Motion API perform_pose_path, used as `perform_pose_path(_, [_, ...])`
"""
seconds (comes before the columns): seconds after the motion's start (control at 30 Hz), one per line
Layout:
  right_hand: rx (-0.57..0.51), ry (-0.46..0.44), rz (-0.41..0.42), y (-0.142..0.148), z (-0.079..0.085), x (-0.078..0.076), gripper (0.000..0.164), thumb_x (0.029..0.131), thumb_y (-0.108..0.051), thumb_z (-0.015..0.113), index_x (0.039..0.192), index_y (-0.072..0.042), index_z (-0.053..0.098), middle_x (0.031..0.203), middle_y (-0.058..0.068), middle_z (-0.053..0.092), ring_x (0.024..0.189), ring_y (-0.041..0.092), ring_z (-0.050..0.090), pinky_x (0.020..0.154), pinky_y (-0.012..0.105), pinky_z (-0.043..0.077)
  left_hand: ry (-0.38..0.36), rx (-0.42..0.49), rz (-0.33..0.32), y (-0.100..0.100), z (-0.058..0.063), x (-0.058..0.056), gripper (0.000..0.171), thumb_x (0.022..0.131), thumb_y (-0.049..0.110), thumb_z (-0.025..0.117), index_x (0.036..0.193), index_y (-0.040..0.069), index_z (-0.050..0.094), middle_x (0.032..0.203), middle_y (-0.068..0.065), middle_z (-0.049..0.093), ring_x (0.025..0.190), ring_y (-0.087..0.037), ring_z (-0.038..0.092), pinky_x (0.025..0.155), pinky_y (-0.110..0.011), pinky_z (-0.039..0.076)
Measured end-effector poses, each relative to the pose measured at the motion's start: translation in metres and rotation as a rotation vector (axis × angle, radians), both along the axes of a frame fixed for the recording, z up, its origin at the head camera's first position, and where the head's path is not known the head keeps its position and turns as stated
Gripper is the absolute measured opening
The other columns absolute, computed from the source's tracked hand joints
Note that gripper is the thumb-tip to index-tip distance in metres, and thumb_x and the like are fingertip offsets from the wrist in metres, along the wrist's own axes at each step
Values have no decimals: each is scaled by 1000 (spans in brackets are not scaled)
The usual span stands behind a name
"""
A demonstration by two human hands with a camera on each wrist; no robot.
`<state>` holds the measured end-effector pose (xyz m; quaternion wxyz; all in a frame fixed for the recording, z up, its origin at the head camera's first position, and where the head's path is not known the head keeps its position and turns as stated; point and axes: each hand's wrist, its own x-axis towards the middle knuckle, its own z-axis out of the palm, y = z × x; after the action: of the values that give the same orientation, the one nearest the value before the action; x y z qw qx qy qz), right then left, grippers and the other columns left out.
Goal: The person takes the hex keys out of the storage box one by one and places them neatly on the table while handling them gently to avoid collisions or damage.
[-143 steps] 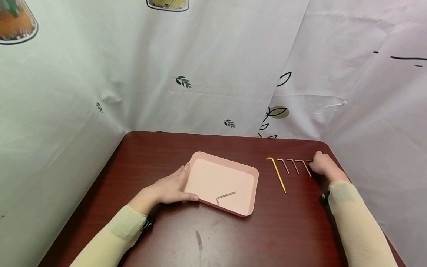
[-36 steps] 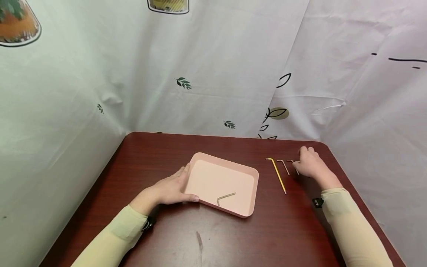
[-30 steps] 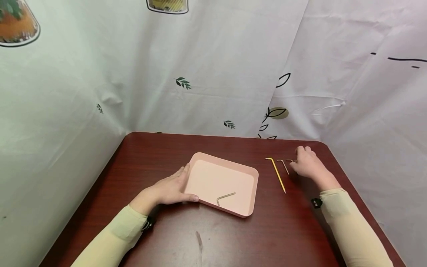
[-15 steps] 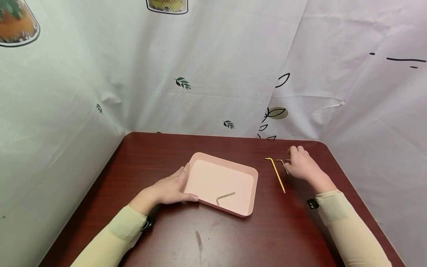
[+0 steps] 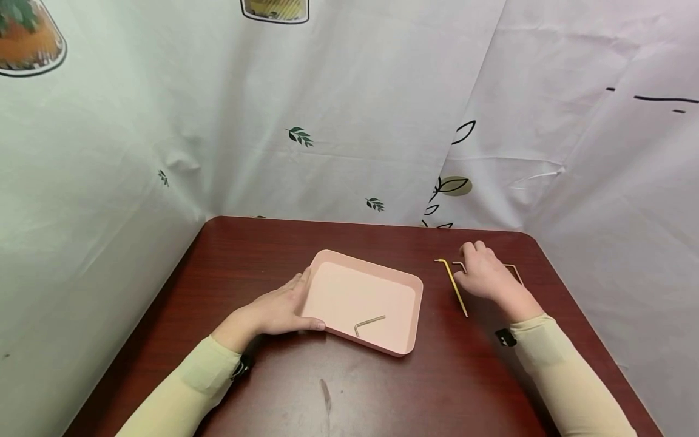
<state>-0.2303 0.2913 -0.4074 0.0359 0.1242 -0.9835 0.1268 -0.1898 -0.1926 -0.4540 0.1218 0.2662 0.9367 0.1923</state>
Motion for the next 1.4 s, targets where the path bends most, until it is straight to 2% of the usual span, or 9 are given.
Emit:
perform_pose_path(0.23, [-4,14,29,-13,2,6,44,86,-11,73,122,10,58,112,28,55,106,54,59,91,66,51,1,5,0,-1,1,1,136,94,78,73,174,-9,6,182,-29,12,167,-46,22,130,-57,33])
perform_pose_path(0.5, [-7,41,59,-24,6,14,42,82,-11,73,119,6,60,107,22,55,102,49,59,80,63,54,3,4,4,0,3,2,135,94,75,75,174,-10,7,182,-29,13,167,-46,23,129,-57,34])
perform_pose_path(0.7, [-9,83,117,-31,6,17,36,80,-7,71,112,6,60,101,20,55,96,47,59,84,61,53,1,1,2,1,3,2,136,94,78,73,174,-10,7,182,-29,12,167,-47,23,130,-57,33])
perform_pose_path(0.83, [-9,103,145,-36,5,19,38,80,-6,71,114,7,61,102,20,56,95,46,59,85,60,54,-1,1,0,1,3,1,136,94,78,73,174,-10,7,182,-29,13,167,-47,22,130,-57,33])
perform_pose_path(1.13, [8,101,144,-50,8,25,43,79,-8,72,119,6,62,109,22,59,103,48,62,84,62,55,-3,9,0,0,3,2,136,94,77,74,174,-10,7,182,-30,13,167,-47,23,129,-57,34])
perform_pose_path(1.4, [14,141,196,-59,7,28,42,77,-5,73,116,6,63,104,20,58,97,46,60,86,58,54,-9,7,1,-1,3,2,137,93,79,73,174,-10,7,182,-29,12,167,-47,22,130,-57,33])
